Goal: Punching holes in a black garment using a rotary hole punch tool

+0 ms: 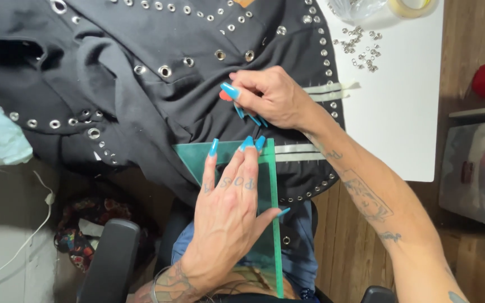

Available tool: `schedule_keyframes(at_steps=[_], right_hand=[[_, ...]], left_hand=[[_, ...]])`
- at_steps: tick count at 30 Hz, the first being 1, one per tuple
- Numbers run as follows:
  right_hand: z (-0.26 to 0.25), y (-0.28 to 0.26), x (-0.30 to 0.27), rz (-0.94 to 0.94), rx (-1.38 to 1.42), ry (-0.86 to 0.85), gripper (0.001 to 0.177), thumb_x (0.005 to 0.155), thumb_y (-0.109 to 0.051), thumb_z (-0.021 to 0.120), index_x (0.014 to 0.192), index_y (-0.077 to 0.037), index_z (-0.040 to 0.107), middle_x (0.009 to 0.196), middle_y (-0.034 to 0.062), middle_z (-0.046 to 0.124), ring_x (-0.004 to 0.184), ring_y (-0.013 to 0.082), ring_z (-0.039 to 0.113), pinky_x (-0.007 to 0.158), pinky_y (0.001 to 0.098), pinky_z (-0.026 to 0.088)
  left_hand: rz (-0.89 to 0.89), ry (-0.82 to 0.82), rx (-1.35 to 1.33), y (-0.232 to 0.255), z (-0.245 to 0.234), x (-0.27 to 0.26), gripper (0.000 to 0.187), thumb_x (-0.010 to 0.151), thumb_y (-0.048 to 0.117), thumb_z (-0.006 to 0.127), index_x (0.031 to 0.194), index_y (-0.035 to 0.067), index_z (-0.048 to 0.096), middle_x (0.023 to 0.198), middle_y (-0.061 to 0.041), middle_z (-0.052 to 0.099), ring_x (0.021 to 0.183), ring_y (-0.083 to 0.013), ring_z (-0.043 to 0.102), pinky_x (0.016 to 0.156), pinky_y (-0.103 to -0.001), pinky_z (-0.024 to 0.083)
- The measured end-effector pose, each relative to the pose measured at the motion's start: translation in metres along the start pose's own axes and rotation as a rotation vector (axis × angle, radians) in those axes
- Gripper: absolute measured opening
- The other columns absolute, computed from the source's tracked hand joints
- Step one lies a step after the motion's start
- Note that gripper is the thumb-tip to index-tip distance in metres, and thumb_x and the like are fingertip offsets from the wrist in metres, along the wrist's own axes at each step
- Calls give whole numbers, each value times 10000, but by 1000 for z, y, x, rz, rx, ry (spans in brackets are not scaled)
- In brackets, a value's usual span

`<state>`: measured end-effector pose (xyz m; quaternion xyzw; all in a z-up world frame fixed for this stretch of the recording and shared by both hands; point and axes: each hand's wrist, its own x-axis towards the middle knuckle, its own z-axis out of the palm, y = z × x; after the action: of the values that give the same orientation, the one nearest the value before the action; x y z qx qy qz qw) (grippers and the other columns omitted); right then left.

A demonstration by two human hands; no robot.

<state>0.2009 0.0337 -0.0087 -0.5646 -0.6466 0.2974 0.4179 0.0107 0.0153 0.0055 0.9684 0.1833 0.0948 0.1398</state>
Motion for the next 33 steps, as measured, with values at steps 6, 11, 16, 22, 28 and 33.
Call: schedule_keyframes(at_steps=[6,11,16,22,28,33], right_hand=[[-12,20,10,80,-36,23,234,906,-140,465,686,-62,489,476,-19,484,426,49,433,466,180,378],[-13,20,4,4,-9,203,262,904,-85,483,651,-34,443,498,12,467,443,69,435,559,205,459],[-20,-28,-45,148,-100,283,315,929,-159,388,629,-73,430,530,2,461,470,97,453,525,233,397],[-11,-2,-122,514,185,224,278,862,-212,462,675,-40,573,536,20,551,394,69,514,353,159,390],[-19,2,-124,547,260,274,279,860,-190,443,670,-15,548,790,119,671,375,71,467,365,150,382],[-17,0,-127,575,78,267,266,856,-221,469,756,-36,632,538,19,537,408,84,471,370,173,356]], left_hand=[[-9,-4,7,-5,9,18,976,566,510,723,1258,-40,309,1244,-84,462,1175,-182,430,997,-464,264],[-10,-32,39,-5,10,21,964,592,535,697,1260,-44,315,1253,-78,448,1172,-177,431,997,-462,263],[-3,-47,65,-9,9,23,939,625,562,654,1259,-50,330,1270,-64,417,1168,-164,423,996,-472,259],[39,-35,0,-13,5,24,833,560,563,691,1246,170,429,1287,-1,443,1212,-150,383,955,-519,254],[107,-81,43,-26,5,14,871,607,596,661,1295,141,383,1338,17,405,1254,-119,342,969,-573,186],[103,-71,24,-27,5,11,856,617,583,668,1290,132,391,1338,8,404,1244,-134,361,991,-572,172]])
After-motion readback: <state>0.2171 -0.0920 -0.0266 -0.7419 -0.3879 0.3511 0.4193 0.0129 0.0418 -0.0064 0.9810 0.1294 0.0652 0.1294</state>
